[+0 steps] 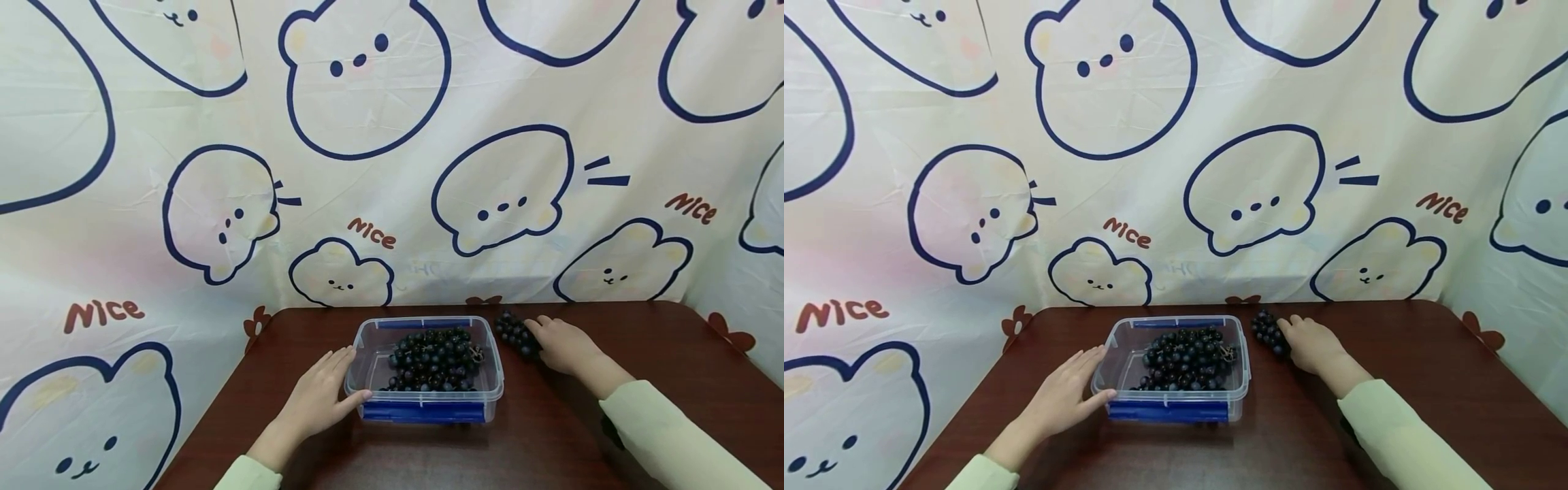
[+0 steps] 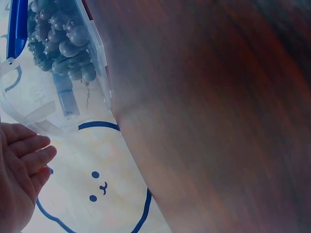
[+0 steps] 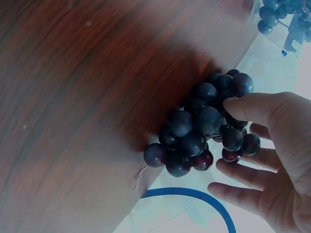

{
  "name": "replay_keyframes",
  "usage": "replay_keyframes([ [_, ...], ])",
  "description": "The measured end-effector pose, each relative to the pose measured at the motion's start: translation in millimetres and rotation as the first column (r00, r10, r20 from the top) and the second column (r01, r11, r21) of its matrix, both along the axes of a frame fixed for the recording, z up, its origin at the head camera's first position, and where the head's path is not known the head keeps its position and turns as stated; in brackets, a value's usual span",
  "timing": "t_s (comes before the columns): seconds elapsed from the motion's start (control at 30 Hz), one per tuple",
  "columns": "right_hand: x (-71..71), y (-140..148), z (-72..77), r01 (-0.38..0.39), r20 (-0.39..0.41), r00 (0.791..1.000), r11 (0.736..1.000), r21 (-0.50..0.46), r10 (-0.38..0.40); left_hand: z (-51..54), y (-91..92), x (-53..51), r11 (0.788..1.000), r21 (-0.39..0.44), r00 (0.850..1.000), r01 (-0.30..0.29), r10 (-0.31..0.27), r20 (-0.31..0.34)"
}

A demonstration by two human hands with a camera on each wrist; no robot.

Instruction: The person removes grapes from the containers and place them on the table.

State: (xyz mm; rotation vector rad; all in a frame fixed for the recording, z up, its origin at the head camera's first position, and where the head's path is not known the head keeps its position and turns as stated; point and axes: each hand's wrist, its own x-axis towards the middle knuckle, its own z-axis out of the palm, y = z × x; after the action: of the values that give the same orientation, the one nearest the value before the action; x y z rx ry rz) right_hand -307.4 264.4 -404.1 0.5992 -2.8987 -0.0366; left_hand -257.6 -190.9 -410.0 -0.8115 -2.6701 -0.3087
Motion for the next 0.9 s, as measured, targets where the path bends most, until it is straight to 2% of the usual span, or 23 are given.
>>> replay_keyframes([
  [0.33, 6.5, 3, 6.5, -0.018, -0.045, 0.999, 1.000, -0.015, 0.018, -1.8, 0.5, -0.9, 1.000, 0.008, 0.999, 0.021, -0.021, -0.032],
  [0.6, 10.0, 1, 13.8, -0.030, -0.083, 0.996, 0.999, -0.024, 0.027, -2.5, -0.1, -0.1, 1.000, 0.004, 0.999, 0.014, -0.014, -0.038],
  [0.77, 12.4, -3, 18.6, -0.035, -0.144, 0.989, 0.998, -0.046, 0.028, -2.5, 0.1, 0.1, 1.000, 0.013, 0.999, 0.025, -0.024, -0.048],
  [0.9, 13.1, -8, 21.9, -0.057, -0.226, 0.973, 0.996, -0.063, 0.041, -3.7, 0.1, 0.0, 1.000, 0.011, 0.998, 0.022, -0.022, -0.058],
])
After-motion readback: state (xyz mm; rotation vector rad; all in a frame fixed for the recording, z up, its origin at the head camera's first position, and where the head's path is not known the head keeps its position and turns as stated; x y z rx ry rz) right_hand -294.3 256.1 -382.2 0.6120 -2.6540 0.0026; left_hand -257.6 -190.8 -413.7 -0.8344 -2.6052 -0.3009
